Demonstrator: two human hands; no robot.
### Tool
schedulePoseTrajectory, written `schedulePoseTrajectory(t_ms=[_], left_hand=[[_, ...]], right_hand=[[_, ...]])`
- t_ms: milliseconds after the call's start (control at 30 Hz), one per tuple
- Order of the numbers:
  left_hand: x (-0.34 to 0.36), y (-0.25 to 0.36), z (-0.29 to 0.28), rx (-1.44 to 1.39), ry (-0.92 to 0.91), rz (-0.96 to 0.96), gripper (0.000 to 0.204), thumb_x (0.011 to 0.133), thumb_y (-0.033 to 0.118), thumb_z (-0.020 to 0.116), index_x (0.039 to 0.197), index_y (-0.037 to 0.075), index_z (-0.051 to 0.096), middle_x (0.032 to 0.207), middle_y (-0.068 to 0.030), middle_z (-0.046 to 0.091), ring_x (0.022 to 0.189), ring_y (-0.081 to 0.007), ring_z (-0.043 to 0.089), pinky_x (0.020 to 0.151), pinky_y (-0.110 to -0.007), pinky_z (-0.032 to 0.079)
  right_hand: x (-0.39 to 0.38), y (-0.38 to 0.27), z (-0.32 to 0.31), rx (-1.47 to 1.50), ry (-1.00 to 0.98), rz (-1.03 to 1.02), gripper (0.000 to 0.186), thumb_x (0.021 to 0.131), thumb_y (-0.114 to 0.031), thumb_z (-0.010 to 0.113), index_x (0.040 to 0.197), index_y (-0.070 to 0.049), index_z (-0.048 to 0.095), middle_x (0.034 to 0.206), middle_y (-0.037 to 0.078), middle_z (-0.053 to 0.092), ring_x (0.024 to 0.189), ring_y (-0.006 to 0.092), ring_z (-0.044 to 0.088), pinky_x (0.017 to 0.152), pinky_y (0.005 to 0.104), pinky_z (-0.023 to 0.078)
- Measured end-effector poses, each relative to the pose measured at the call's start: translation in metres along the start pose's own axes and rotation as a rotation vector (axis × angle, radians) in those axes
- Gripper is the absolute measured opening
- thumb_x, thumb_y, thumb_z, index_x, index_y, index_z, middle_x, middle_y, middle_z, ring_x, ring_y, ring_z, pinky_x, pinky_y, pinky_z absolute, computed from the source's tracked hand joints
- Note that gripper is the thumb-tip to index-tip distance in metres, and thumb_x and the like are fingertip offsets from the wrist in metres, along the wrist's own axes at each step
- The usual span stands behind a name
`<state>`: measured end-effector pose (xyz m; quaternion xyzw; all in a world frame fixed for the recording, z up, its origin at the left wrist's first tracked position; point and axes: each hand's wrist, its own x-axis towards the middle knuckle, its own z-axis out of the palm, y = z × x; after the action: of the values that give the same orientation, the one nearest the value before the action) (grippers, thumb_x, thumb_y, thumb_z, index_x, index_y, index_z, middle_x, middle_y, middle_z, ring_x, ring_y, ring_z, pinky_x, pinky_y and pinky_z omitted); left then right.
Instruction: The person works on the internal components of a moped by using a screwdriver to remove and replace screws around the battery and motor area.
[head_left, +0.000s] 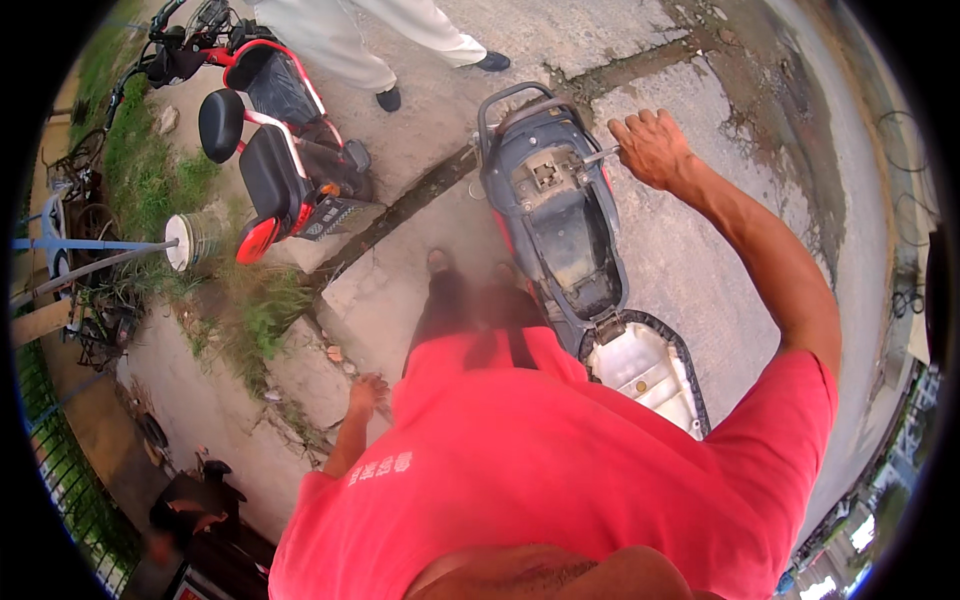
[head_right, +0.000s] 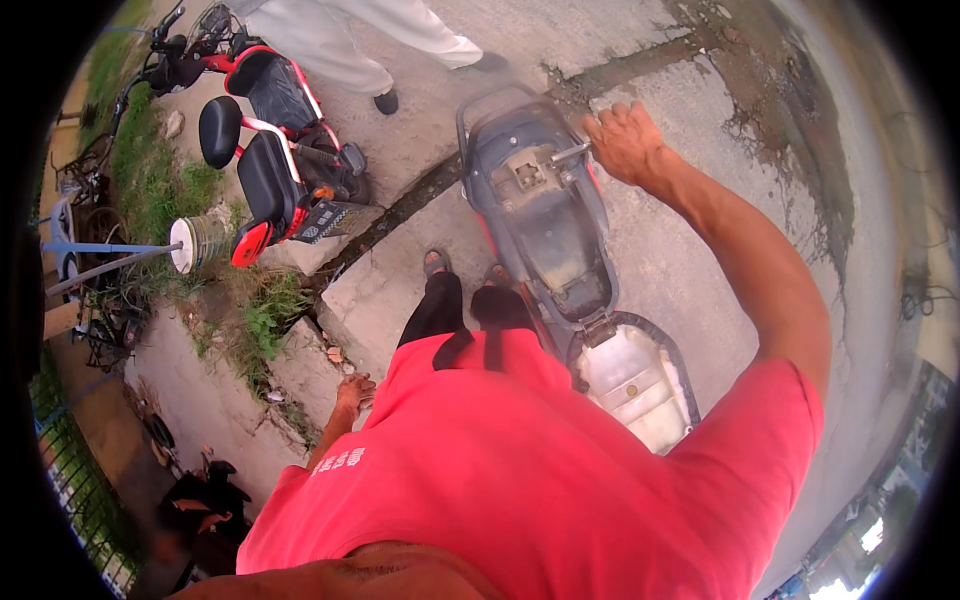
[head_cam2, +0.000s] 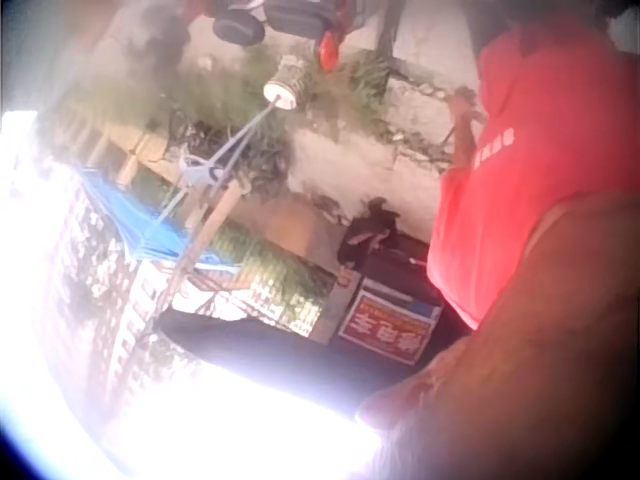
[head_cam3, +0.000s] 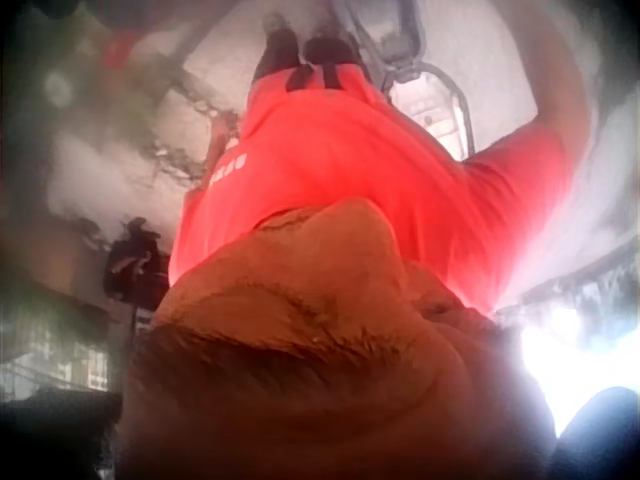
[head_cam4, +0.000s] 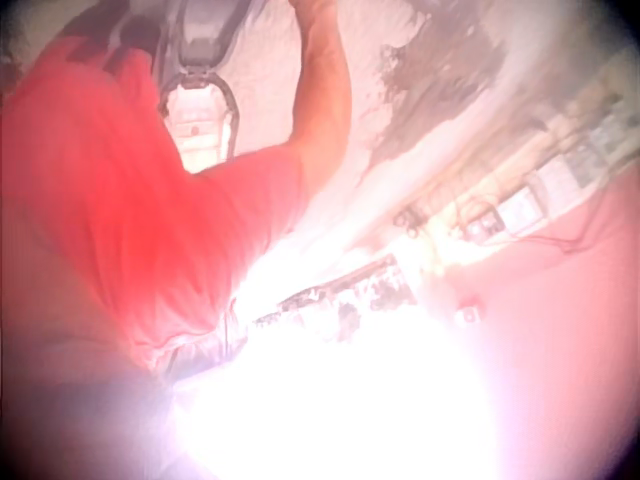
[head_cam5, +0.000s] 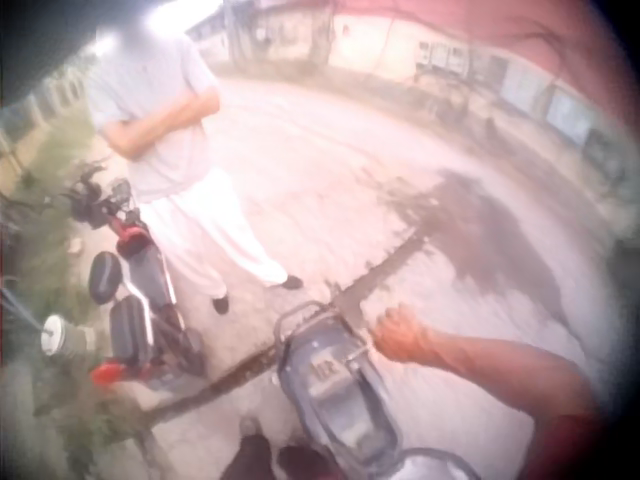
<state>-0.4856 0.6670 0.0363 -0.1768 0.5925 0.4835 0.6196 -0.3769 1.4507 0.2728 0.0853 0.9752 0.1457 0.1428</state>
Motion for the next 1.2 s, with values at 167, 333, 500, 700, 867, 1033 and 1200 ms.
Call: schedulePoseTrajectory(t_ms=[167, 333, 500, 700, 867, 1033, 1200], left_hand=[[0.033, 0.051, -0.012, 0.102, 0.34, -0.074, 0.026, 0.099, 0.026, 0.065, 0.119, 0.011, 0.062, 0.096, -0.0083, 0.072, 0.076, -0.0204, 0.068, 0.064, -0.032, 0.051], [0.044, 0.146, 0.019, 0.187, 0.367, 0.099, 0.028, 0.099, 0.03, 0.065, 0.118, 0.009, 0.062, 0.093, -0.0078, 0.07, 0.074, -0.0176, 0.067, 0.056, -0.027, 0.047], [0.057, 0.187, 0.019, 0.278, 0.356, 0.172, 0.032, 0.098, 0.035, 0.069, 0.116, 0.009, 0.066, 0.094, -0.0061, 0.073, 0.076, -0.0177, 0.068, 0.066, -0.033, 0.052], [0.065, 0.172, 0.014, 0.215, 0.314, 0.057, 0.019, 0.101, 0.023, 0.061, 0.114, 0.01, 0.061, 0.084, -0.0033, 0.065, 0.067, -0.012, 0.06, 0.053, -0.022, 0.042], [0.061, 0.155, 0.012, 0.231, 0.321, -0.034, 0.021, 0.099, 0.027, 0.062, 0.115, 0.012, 0.061, 0.088, -0.0047, 0.068, 0.071, -0.0157, 0.064, 0.056, -0.027, 0.045], [0.054, 0.157, 0.006, 0.222, 0.326, 0.011, 0.029, 0.096, 0.032, 0.067, 0.117, 0.012, 0.062, 0.096, -0.0067, 0.072, 0.078, -0.0202, 0.069, 0.063, -0.033, 0.051], [0.051, 0.161, 0.005, 0.204, 0.341, 0.071, 0.028, 0.098, 0.031, 0.067, 0.117, 0.012, 0.063, 0.094, -0.0064, 0.072, 0.074, -0.0199, 0.069, 0.06, -0.033, 0.051]], right_hand=[[-0.015, 0.005, -0.006, -0.193, -0.221, 0.044, 0.022, 0.096, -0.03, 0.06, 0.1, -0.014, 0.074, 0.096, 0.01, 0.071, 0.094, 0.0274, 0.067, 0.078, 0.0474, 0.047], [-0.012, 0.004, -0.023, 0.122, -0.476, 0.223, 0.027, 0.091, -0.026, 0.06, 0.102, -0.01, 0.08, 0.099, 0.017, 0.078, 0.097, 0.034, 0.074, 0.079, 0.0517, 0.054], [-0.03, 0.007, -0.03, 0.611, -0.511, 0.53, 0.055, 0.087, -0.044, 0.054, 0.11, 0.0, 0.075, 0.111, 0.026, 0.073, 0.108, 0.0411, 0.07, 0.093, 0.049, 0.053], [-0.054, 0.004, -0.004, 0.997, -0.288, 0.558, 0.053, 0.093, -0.044, 0.051, 0.12, -0.004, 0.073, 0.114, 0.027, 0.07, 0.108, 0.0431, 0.067, 0.097, 0.0505, 0.051], [-0.055, -0.048, 0.013, 0.682, 0.017, 0.547, 0.034, 0.095, -0.025, 0.057, 0.124, -0.012, 0.07, 0.115, 0.021, 0.066, 0.098, 0.0432, 0.069, 0.087, 0.0521, 0.056], [-0.036, -0.076, 0.003, 0.718, 0.209, 0.477, 0.042, 0.092, -0.011, 0.057, 0.132, -0.021, 0.064, 0.113, 0.016, 0.067, 0.091, 0.0414, 0.07, 0.078, 0.0501, 0.057], [-0.028, -0.077, 0.018, 0.756, 0.348, 0.521, 0.045, 0.098, -0.012, 0.056, 0.142, -0.021, 0.057, 0.112, 0.015, 0.068, 0.091, 0.0389, 0.07, 0.078, 0.0489, 0.056]])
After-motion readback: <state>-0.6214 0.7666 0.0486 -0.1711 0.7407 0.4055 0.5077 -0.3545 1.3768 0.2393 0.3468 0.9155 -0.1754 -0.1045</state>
